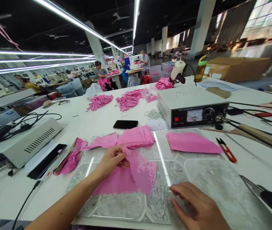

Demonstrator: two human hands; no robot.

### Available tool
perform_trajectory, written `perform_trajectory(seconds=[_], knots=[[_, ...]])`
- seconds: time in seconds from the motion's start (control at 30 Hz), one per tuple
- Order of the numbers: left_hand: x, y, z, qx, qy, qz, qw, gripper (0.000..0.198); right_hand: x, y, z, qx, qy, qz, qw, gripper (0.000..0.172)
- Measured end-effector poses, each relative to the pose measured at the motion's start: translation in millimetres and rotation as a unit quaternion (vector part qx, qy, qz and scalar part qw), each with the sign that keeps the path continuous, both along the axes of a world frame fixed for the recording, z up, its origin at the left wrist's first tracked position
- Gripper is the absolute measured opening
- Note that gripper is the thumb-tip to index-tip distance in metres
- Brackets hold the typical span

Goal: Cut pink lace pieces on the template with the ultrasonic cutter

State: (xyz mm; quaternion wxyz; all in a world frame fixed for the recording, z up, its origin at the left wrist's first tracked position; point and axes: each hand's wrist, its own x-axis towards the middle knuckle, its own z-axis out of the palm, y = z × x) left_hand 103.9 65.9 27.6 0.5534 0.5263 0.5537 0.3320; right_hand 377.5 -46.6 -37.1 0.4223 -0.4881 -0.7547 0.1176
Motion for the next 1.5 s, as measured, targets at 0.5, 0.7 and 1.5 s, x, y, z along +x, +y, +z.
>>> perform_trajectory(seconds=[0.5,0.7,1.5], knots=[[-61,-36,-10.4,-0.070,-0.137,0.082,0.985,0.017,-72,57,4.4,0.008,-0.158,0.175,0.972,0.020],[-75,-47,-18.8,-0.085,-0.131,0.098,0.983,0.020,-76,63,13.8,-0.050,-0.188,0.223,0.955,0.014],[-110,-93,-3.5,0.086,0.365,-0.056,0.925,0.013,-84,65,27.5,-0.044,-0.206,0.298,0.931,0.019]])
